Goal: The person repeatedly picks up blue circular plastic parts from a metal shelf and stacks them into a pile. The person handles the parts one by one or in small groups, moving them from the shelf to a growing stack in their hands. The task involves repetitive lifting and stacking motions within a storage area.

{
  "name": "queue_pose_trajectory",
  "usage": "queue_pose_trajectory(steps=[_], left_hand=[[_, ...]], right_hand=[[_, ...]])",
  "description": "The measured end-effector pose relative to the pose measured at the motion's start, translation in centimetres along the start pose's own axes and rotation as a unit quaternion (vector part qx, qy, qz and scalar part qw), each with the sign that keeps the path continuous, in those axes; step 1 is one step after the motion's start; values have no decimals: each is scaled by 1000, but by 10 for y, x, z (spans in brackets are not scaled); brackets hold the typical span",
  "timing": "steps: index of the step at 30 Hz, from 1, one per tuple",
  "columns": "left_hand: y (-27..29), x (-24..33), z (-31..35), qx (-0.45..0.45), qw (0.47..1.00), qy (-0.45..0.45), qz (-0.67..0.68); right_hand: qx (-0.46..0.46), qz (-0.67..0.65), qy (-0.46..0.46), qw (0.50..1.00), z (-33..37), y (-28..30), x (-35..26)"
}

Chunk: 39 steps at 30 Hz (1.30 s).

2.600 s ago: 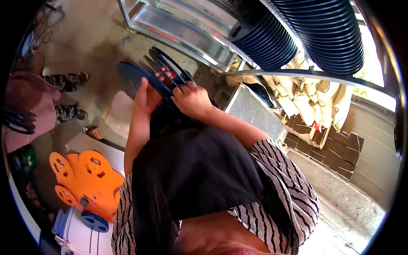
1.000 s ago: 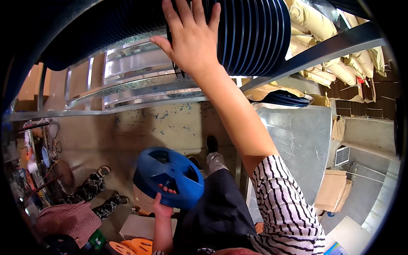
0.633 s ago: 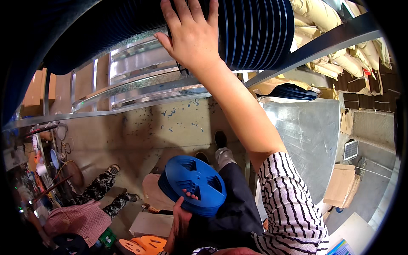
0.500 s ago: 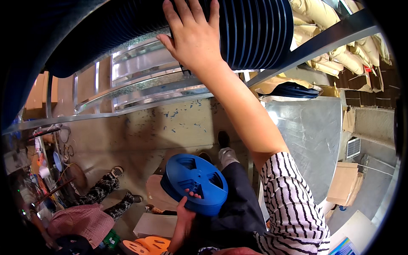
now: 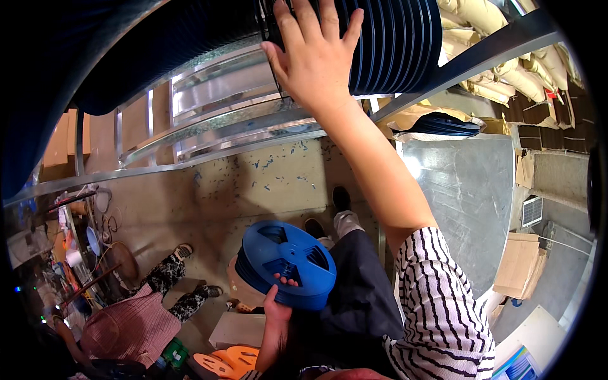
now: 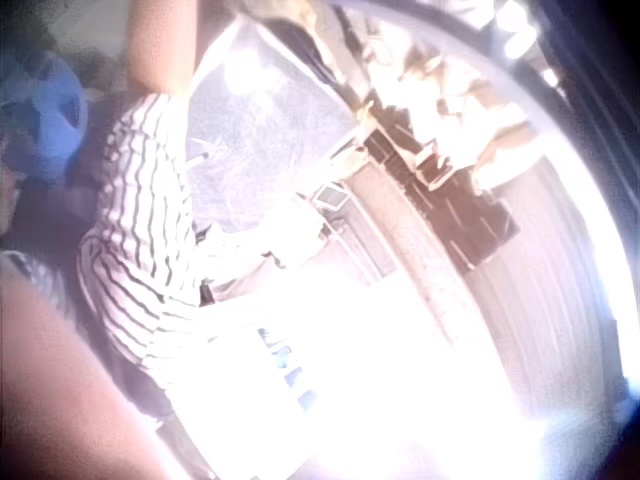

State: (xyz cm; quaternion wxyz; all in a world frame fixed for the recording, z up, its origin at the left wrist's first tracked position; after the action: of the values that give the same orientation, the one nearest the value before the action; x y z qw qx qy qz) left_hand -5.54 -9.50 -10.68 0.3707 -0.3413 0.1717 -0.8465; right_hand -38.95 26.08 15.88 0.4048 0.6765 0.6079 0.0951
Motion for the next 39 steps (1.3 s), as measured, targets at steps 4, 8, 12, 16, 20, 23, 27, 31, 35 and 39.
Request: queue_pose_trajectory(steps=[4,8,12,16,20,23,27,31,35,39], left_hand=[[4,2,0,14,1000,-2,0],[4,-1,1,6,1000,6,13],[0,-4,3,-7,999,20,31],[-3,-4,6,-11,999,29,45],[-11,1,12,-17,999,14,44],[-13,5,13,-23,999,6,37],[-20,13,12,-30,999,4,41],[-9,20,13,2,999,8,42],[-26,33,3,-9,1000,-20,2],[-36,43,-18,-53,999,-6,-2]], right_hand=[[22,-8,17,1000,-7,6,-2],[21,-30,4,999,-11,3,-4],[20,-8,-5,1000,-14,1,-7],[8,35,-35,999,-22,-1,-12],[-1,70,-93,993,-38,-16,-12],[27,58,-91,994,-45,-30,-2],[51,110,-98,988,-31,13,-8],[7,-64,-90,994,21,79,6],[-167,-246,-345,890,105,135,81],[-148,-416,-647,622,251,193,193]])
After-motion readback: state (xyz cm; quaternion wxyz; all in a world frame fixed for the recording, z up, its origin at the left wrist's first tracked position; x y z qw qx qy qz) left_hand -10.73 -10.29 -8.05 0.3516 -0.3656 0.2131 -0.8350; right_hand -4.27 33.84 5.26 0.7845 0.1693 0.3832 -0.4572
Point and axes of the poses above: each hand's wrist, its own z-axis away from the middle knuckle, its own y-axis out of the back of the hand, x = y × z, the point moved 8 cm from there along -z, towards the middle knuckle, and after that the axes turned 15 degrees about -y, right-handed, at the moved point
